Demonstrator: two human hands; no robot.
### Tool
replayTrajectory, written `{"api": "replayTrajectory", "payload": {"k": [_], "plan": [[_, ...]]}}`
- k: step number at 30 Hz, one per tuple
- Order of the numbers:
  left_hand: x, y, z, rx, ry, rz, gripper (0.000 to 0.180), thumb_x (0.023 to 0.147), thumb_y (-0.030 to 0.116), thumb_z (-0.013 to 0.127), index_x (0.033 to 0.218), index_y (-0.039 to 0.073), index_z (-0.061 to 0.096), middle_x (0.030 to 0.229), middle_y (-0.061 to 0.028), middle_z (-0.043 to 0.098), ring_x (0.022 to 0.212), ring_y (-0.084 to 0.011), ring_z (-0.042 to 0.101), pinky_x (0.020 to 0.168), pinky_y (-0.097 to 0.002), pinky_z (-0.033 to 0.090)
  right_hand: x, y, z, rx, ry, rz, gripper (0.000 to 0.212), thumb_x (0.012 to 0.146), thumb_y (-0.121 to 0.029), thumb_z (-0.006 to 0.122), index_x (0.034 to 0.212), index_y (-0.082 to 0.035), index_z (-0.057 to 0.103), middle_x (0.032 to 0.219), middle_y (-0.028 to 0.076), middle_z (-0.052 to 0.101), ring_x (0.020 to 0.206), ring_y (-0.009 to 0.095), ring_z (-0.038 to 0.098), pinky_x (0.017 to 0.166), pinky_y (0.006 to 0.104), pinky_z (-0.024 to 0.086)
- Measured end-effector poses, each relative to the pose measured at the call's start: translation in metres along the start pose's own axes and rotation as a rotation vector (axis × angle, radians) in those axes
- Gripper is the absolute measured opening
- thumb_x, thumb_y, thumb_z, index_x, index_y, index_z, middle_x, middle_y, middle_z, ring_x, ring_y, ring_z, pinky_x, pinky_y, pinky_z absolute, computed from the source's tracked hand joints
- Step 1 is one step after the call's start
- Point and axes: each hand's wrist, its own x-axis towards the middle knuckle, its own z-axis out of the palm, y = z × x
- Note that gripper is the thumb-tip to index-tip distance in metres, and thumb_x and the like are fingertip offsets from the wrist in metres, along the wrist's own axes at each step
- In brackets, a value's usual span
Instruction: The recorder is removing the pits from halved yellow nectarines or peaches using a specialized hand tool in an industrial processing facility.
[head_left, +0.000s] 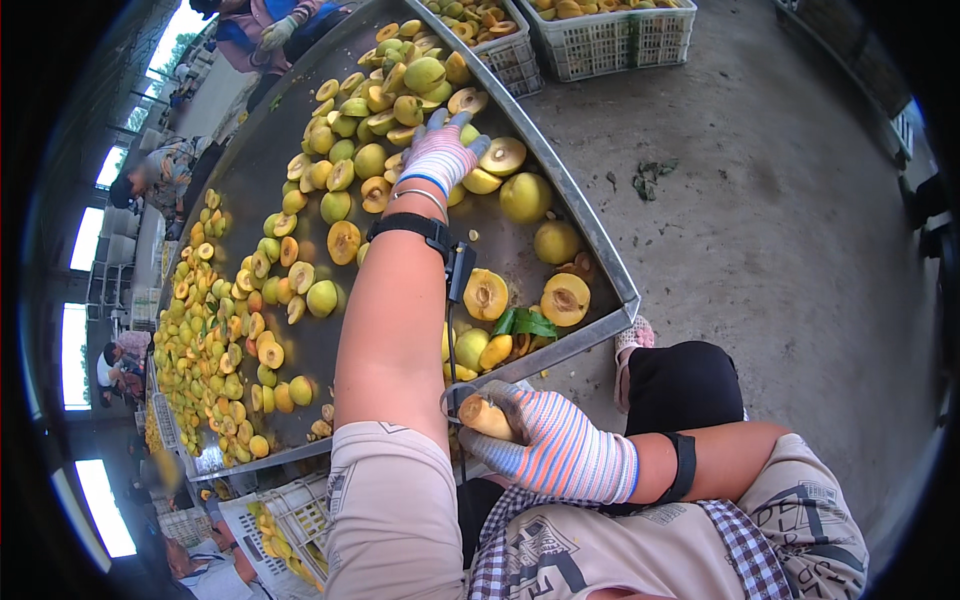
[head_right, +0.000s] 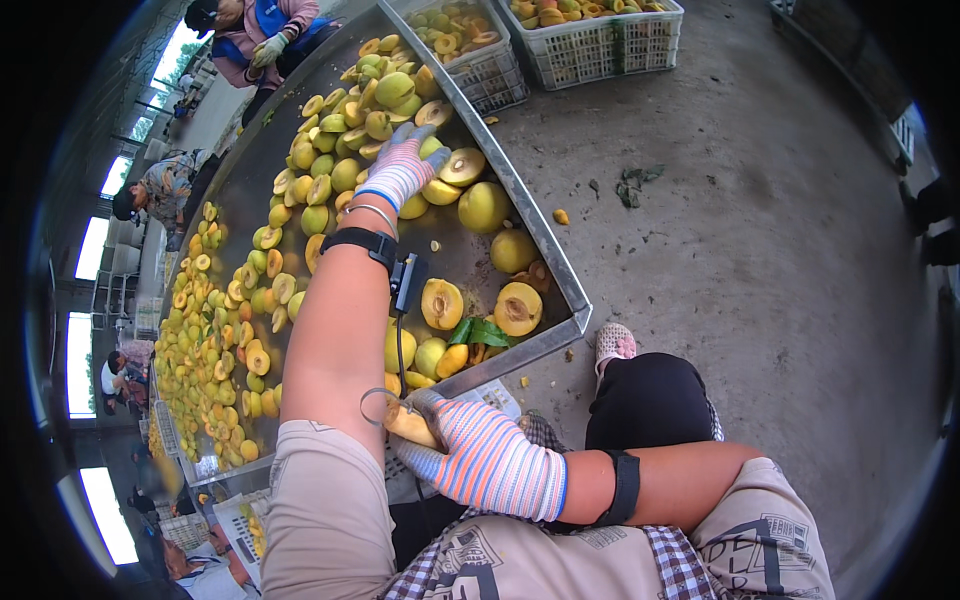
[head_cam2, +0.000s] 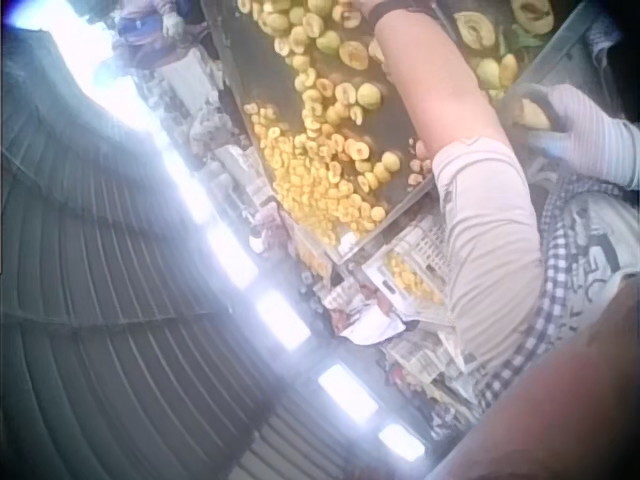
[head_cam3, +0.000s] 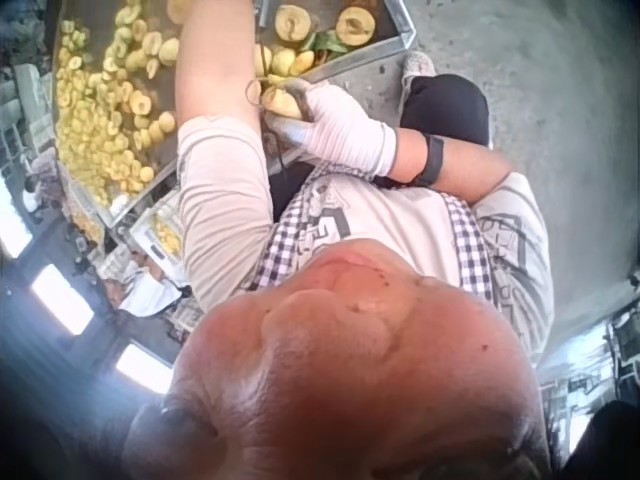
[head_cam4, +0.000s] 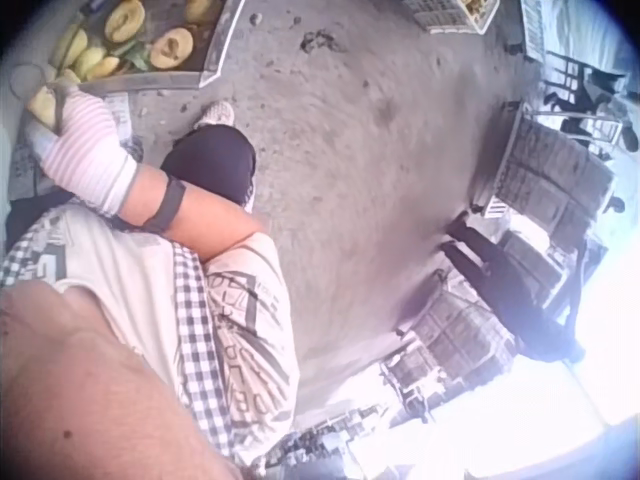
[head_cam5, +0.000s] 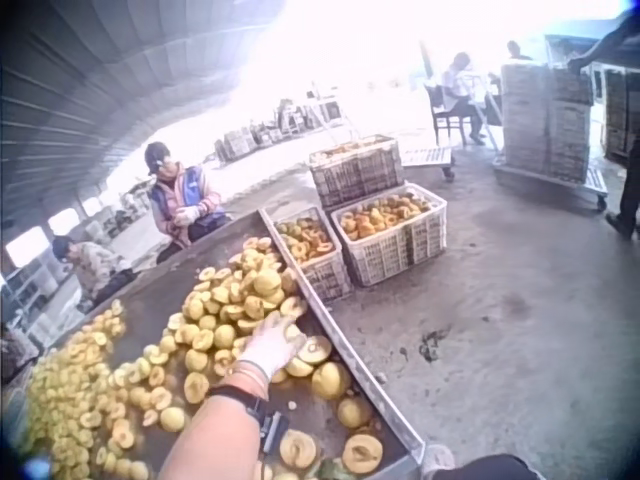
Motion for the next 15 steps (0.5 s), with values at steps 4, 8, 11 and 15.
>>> {"api": "replayTrajectory", "payload": {"k": [4, 8, 11, 15], "plan": [[-0.009, 0.005, 0.01, 0.021, -0.048, 0.048, 0.047, 0.081, 0.036, 0.06, 0.125, 0.025, 0.052, 0.144, -0.0076, 0.03, 0.13, -0.0316, 0.033, 0.107, -0.0431, 0.03, 0.001, -0.007, -0.013, -0.041, -0.021, 0.064, 0.033, 0.084, -0.021, 0.063, 0.108, 0.0, 0.055, 0.076, 0.009, 0.064, 0.067, 0.014, 0.064, 0.062, 0.0271, 0.05], [-0.074, -0.018, 0.004, 0.084, -0.071, 0.159, 0.045, 0.075, 0.023, 0.067, 0.118, 0.022, 0.056, 0.138, -0.0119, 0.034, 0.124, -0.036, 0.038, 0.105, -0.0396, 0.034, 0.002, -0.003, -0.005, -0.125, 0.002, -0.043, 0.033, 0.084, -0.019, 0.063, 0.109, 0.001, 0.055, 0.082, 0.011, 0.065, 0.076, 0.018, 0.064, 0.068, 0.0308, 0.049], [-0.132, -0.033, -0.003, 0.071, -0.069, 0.248, 0.054, 0.068, 0.012, 0.072, 0.118, 0.02, 0.054, 0.137, -0.0114, 0.034, 0.123, -0.0352, 0.039, 0.103, -0.04, 0.037, 0.004, -0.005, 0.003, -0.167, -0.016, -0.048, 0.033, 0.083, -0.016, 0.064, 0.111, 0.001, 0.054, 0.086, 0.011, 0.065, 0.079, 0.017, 0.064, 0.07, 0.0296, 0.049], [-0.179, -0.058, 0.007, 0.113, 0.029, 0.279, 0.056, 0.069, 0.012, 0.073, 0.12, 0.019, 0.051, 0.132, -0.0113, 0.039, 0.119, -0.0341, 0.043, 0.1, -0.0388, 0.04, 0.019, 0.028, 0.021, -0.221, 0.093, -0.171, 0.045, 0.082, -0.026, 0.063, 0.115, 0.003, 0.051, 0.076, 0.019, 0.063, 0.071, 0.031, 0.063, 0.064, 0.0369, 0.05]]}}
